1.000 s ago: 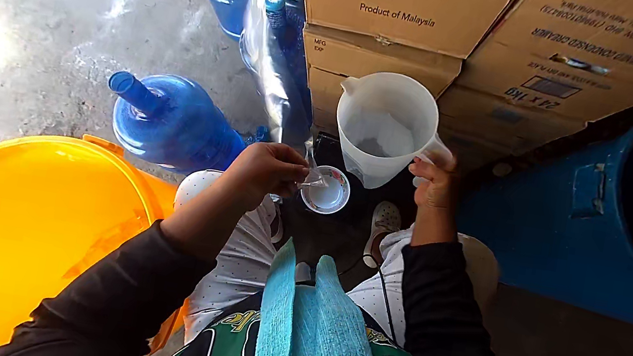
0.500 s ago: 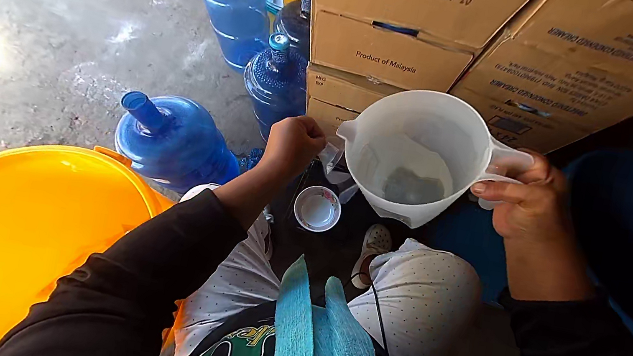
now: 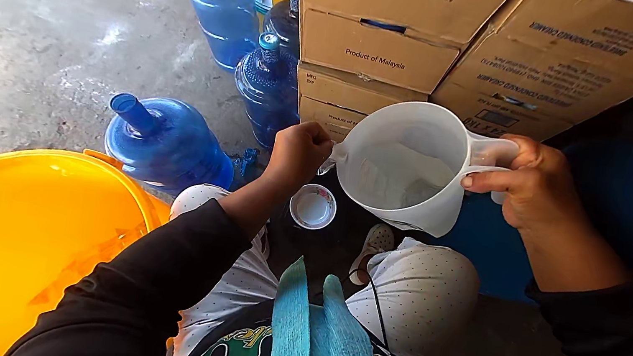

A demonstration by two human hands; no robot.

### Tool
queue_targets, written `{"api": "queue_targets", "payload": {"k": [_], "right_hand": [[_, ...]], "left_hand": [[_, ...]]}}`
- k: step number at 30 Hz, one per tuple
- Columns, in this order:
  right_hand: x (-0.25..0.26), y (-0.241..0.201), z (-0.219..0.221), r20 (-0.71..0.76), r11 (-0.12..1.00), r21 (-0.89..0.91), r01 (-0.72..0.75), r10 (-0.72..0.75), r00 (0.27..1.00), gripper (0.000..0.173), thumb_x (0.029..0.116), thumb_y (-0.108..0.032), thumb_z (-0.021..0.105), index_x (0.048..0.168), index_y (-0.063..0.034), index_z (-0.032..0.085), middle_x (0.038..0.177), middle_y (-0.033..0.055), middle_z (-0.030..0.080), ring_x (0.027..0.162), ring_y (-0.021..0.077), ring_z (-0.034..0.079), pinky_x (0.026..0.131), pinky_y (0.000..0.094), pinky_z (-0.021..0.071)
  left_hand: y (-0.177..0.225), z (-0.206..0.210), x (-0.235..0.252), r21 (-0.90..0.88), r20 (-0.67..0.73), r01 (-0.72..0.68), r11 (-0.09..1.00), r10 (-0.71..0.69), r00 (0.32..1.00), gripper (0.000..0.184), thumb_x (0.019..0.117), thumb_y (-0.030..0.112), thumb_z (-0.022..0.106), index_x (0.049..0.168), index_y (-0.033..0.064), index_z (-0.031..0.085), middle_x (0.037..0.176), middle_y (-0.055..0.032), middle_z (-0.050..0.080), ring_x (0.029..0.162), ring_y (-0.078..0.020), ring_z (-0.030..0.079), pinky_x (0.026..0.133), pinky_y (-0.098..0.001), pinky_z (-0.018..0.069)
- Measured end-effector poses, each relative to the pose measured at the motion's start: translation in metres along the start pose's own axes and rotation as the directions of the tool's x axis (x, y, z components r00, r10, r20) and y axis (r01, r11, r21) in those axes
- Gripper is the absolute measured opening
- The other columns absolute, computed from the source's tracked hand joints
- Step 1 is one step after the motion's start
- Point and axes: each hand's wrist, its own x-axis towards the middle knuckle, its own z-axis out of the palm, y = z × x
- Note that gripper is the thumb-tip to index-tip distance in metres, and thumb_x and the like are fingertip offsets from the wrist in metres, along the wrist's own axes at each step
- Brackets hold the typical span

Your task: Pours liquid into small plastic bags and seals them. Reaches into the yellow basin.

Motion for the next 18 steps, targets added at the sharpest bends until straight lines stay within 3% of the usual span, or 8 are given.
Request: {"api": "queue_targets", "payload": {"k": [6,18], "right_hand": [[0.011,-0.015,-0.001,0.064,0.988,-0.154,0.031,-0.022,0.998,0.026,0.0572,-0.003,0.069,0.081,-0.0111,0.062,0.072,-0.0041,0.064,0.064,0.003,0.061,0.056,0.0241,0.0526],[0.017,-0.039,-0.004,0.16,0.916,-0.381,0.123,-0.066,0.985,0.02,0.0629,-0.011,0.071,0.076,-0.0166,0.057,0.065,-0.0083,0.055,0.055,-0.0014,0.05,0.049,0.0201,0.0412]], "left_hand": [[0.001,0.002,0.003,-0.07,0.062,0.102,0.992,-0.098,0.993,0.011,0.0983,0.017,0.067,0.096,0.0074,0.072,0.08,-0.003,0.069,0.062,-0.0098,0.063,0.063,-0.0311,0.0559],[-0.001,0.003,-0.001,-0.171,0.107,0.146,0.974,-0.129,0.986,0.008,0.0978,0.014,0.068,0.095,0.0065,0.071,0.078,-0.0027,0.069,0.059,-0.0082,0.064,0.061,-0.0273,0.0577]]}}
